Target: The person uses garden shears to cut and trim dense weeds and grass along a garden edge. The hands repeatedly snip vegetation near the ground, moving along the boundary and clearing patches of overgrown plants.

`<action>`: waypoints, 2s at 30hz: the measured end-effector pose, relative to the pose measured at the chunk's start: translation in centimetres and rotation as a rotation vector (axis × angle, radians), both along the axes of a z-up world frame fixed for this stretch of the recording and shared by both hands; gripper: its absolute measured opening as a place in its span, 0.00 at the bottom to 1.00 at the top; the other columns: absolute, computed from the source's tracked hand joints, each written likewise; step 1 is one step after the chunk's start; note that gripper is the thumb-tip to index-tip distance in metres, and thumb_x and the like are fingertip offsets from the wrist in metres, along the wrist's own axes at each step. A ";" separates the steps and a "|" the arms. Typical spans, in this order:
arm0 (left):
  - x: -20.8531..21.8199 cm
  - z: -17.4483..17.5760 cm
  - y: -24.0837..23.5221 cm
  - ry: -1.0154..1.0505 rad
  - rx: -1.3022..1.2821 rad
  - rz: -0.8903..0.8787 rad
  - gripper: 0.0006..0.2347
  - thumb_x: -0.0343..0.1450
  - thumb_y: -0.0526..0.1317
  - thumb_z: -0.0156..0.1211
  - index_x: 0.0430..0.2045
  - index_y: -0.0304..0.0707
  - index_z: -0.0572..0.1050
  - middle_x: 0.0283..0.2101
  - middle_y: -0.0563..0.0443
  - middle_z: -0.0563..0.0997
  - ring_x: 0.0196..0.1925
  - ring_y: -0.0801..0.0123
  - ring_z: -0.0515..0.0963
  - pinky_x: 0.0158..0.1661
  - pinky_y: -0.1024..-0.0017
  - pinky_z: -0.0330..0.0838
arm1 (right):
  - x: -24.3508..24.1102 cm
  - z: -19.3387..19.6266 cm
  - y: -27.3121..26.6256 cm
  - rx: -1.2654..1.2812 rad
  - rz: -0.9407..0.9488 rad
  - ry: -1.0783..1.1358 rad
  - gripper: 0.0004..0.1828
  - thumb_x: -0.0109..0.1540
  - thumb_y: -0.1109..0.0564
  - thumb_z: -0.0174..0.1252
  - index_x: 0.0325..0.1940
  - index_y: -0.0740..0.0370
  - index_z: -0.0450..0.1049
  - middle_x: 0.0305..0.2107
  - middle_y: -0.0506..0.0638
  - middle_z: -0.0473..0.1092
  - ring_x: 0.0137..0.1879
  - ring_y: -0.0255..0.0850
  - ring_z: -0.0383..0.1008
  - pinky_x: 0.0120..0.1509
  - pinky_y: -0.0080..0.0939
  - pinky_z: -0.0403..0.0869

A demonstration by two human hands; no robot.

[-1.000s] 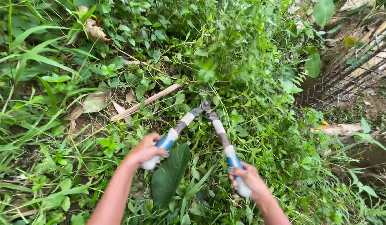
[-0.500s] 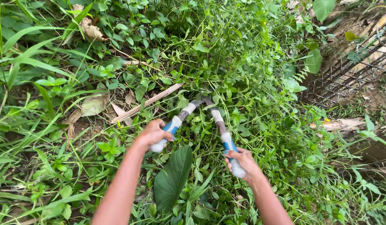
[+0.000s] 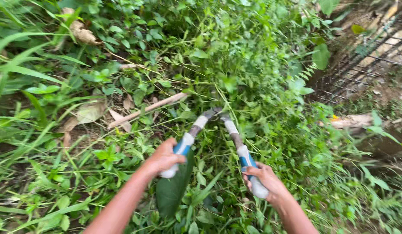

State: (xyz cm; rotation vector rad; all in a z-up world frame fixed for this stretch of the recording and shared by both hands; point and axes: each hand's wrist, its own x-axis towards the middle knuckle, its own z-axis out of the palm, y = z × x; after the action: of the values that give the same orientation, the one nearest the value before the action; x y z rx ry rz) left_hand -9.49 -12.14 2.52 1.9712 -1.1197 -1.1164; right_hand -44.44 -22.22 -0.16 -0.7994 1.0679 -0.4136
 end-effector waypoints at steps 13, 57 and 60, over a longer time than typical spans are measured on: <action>-2.5 7.5 0.3 -0.096 0.189 -0.349 0.20 0.54 0.41 0.72 0.34 0.29 0.73 0.29 0.44 0.81 0.25 0.64 0.82 0.25 0.64 0.76 | -14.3 4.0 2.5 0.230 0.014 0.037 0.09 0.59 0.61 0.60 0.38 0.65 0.67 0.19 0.53 0.71 0.17 0.34 0.67 0.18 0.32 0.68; -6.2 1.4 -5.1 -0.110 0.208 -0.180 0.22 0.53 0.41 0.74 0.37 0.33 0.75 0.38 0.42 0.81 0.38 0.60 0.80 0.41 0.65 0.74 | -9.1 -0.6 1.0 0.170 -0.168 -0.125 0.07 0.59 0.62 0.57 0.39 0.66 0.68 0.22 0.53 0.72 0.19 0.37 0.70 0.21 0.34 0.71; -5.6 4.6 -4.1 -0.055 0.196 -0.277 0.21 0.51 0.39 0.73 0.34 0.30 0.74 0.33 0.40 0.81 0.33 0.58 0.81 0.35 0.62 0.75 | -13.1 1.5 2.2 0.188 -0.084 -0.008 0.06 0.59 0.61 0.59 0.36 0.64 0.69 0.21 0.51 0.72 0.18 0.35 0.69 0.20 0.34 0.70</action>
State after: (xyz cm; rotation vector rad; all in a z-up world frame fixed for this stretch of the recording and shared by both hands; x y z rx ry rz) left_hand -15.06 -16.26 7.15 2.0491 -1.3906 -1.3670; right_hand -57.51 -20.01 1.34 -0.5875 1.1172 -0.3805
